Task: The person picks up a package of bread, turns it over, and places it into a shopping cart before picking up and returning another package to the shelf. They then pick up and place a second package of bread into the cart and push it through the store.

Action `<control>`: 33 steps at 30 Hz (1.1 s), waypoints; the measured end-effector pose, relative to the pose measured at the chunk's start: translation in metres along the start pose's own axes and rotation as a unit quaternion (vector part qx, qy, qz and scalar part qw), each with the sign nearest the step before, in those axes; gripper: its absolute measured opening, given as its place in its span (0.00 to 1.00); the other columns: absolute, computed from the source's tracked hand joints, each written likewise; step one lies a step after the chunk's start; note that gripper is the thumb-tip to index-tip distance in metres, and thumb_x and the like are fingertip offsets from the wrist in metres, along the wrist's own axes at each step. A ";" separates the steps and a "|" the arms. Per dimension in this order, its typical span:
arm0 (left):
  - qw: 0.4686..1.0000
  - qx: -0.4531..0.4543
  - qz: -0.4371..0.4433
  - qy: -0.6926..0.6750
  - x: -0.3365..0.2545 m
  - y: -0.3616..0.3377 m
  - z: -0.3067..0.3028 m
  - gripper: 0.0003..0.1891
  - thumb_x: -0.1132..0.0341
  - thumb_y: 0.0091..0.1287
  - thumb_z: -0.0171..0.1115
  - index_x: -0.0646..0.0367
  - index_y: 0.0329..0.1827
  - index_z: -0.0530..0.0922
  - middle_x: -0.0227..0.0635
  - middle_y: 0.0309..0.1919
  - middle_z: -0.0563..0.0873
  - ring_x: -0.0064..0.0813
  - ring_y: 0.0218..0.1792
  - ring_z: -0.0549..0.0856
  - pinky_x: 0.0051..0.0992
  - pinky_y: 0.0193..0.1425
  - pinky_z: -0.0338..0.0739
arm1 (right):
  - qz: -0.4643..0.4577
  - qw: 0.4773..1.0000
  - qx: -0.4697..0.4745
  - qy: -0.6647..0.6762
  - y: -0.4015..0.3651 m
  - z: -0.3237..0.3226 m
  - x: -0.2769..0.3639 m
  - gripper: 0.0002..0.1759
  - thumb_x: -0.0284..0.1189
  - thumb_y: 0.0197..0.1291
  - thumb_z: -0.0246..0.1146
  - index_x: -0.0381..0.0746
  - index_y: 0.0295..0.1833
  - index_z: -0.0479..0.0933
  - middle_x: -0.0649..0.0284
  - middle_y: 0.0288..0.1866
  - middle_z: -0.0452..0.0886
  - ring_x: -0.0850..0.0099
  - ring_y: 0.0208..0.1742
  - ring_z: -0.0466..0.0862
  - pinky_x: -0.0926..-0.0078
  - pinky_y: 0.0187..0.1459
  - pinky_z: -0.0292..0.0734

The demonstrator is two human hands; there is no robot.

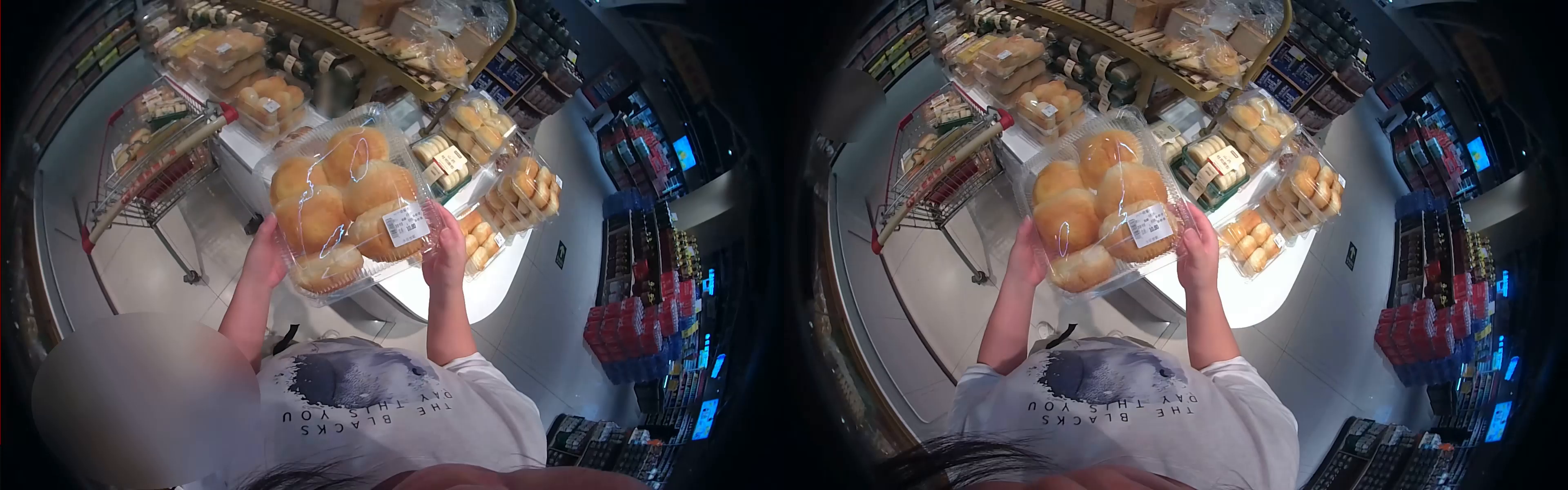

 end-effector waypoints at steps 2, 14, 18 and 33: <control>0.999 -0.005 0.032 -0.002 -0.019 -0.015 -0.011 0.30 0.54 0.62 0.56 0.60 0.63 0.63 0.41 0.59 0.71 0.37 0.60 0.71 0.38 0.65 0.65 | 0.026 0.999 0.019 -0.010 0.007 0.014 -0.016 0.39 0.41 0.52 0.65 0.29 0.63 0.60 0.52 0.59 0.70 0.66 0.61 0.71 0.72 0.61 0.64; 0.845 -0.052 0.365 0.387 -0.180 -0.162 -0.034 0.46 0.68 0.40 0.73 0.57 0.64 0.58 0.37 0.58 0.70 0.34 0.61 0.69 0.34 0.64 0.65 | 0.122 0.921 0.350 -0.117 0.049 0.174 -0.092 0.54 0.33 0.32 0.75 0.35 0.67 0.55 0.60 0.64 0.64 0.68 0.67 0.62 0.69 0.66 0.55; 0.591 0.049 0.469 0.654 -0.232 -0.210 -0.022 0.42 0.68 0.34 0.75 0.46 0.57 0.65 0.34 0.58 0.71 0.42 0.62 0.69 0.44 0.64 0.63 | 0.278 0.936 0.214 0.016 0.067 0.233 -0.110 0.48 0.36 0.37 0.74 0.36 0.65 0.60 0.54 0.63 0.68 0.63 0.63 0.67 0.63 0.65 0.59; 0.703 -0.121 0.373 0.593 -0.291 -0.200 -0.121 0.46 0.64 0.41 0.74 0.57 0.66 0.58 0.40 0.57 0.73 0.40 0.61 0.69 0.37 0.64 0.62 | 0.071 0.812 0.492 -0.308 0.111 0.330 -0.132 0.55 0.39 0.29 0.74 0.33 0.66 0.58 0.53 0.64 0.65 0.63 0.67 0.63 0.64 0.66 0.54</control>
Point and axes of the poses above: each hand's wrist, its own y-axis towards the middle knuckle, its own z-axis out of the palm, x = y × z, the point moved 1 cm from there along y, towards the middle knuckle
